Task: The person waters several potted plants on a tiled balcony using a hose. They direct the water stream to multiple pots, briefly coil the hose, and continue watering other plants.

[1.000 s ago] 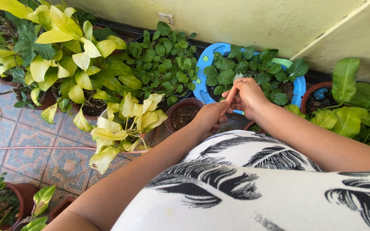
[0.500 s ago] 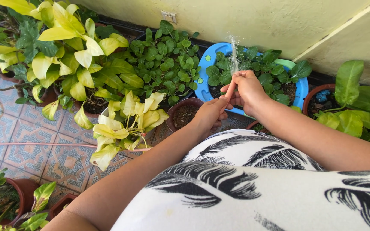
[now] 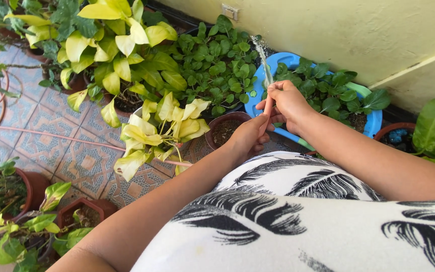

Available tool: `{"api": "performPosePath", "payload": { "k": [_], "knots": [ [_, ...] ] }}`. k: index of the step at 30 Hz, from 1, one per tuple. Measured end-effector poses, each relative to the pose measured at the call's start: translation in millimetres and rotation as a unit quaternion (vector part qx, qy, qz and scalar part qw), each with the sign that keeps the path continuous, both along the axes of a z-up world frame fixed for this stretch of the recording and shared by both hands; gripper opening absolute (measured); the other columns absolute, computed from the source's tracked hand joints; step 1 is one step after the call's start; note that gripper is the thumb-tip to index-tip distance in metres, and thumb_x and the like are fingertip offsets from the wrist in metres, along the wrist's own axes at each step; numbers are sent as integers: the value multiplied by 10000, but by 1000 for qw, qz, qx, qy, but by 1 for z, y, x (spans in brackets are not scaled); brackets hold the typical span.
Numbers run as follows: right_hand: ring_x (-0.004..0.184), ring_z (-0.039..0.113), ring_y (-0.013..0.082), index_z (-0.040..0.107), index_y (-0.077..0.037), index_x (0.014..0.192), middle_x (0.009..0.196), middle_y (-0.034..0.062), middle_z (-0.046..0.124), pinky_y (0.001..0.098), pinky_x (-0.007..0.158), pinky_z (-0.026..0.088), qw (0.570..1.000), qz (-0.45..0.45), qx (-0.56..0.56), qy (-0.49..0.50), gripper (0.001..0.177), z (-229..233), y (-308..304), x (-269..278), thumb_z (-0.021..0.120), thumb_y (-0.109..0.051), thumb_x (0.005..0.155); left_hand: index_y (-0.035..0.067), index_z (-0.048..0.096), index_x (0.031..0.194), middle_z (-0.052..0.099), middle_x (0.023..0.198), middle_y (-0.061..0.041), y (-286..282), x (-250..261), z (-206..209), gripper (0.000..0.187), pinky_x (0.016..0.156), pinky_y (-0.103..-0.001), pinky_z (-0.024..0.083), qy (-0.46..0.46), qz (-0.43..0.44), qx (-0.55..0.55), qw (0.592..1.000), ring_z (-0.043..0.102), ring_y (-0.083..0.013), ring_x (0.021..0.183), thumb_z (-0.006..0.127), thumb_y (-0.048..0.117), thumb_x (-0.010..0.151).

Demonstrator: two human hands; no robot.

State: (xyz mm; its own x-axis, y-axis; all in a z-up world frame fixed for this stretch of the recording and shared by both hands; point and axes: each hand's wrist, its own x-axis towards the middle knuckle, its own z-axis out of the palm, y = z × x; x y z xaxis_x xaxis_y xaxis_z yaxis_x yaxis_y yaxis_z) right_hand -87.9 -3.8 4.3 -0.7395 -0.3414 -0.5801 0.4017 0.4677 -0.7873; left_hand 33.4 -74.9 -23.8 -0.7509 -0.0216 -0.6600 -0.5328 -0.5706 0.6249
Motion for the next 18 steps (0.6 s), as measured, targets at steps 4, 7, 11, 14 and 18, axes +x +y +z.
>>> {"api": "performPosePath", "payload": {
  "k": [4,7,11,14,18],
  "knots": [
    [638,753,294,425,-164,1263,932,173,764,419,486,635,1000,23,8,-4,240,-5,-8,2,451,-287,1059,132,610,950,387,579,21,-3,6,-4,378,412,-228,272,-13,23,7,1000,364,-111,423,495,489,999],
    [640,749,289,425,-168,1257,928,172,765,418,494,635,999,39,15,-5,230,-4,-15,6,448,-279,1056,136,604,942,381,580,19,-5,9,-13,388,420,-256,279,-6,35,26,999,384,-132,435,507,509,986],
    [632,738,270,417,-173,1255,921,163,765,403,512,632,998,62,15,-8,234,0,-23,11,443,-293,1056,132,599,939,378,585,17,-7,13,-15,393,433,-259,278,-7,54,35,998,387,-138,442,499,508,992],
    [622,722,249,415,-181,1248,924,164,760,398,528,629,997,80,14,-8,219,0,-28,13,431,-293,1061,145,591,930,384,585,27,-8,14,-21,399,431,-264,290,-9,58,38,998,411,-139,441,481,524,989],
    [615,724,257,415,-162,1260,917,181,759,414,513,628,995,101,14,-4,233,-3,-37,16,450,-281,1062,136,582,917,371,575,27,-13,16,-28,406,437,-268,286,-7,81,42,996,402,-139,432,467,517,999]
  ]
}}
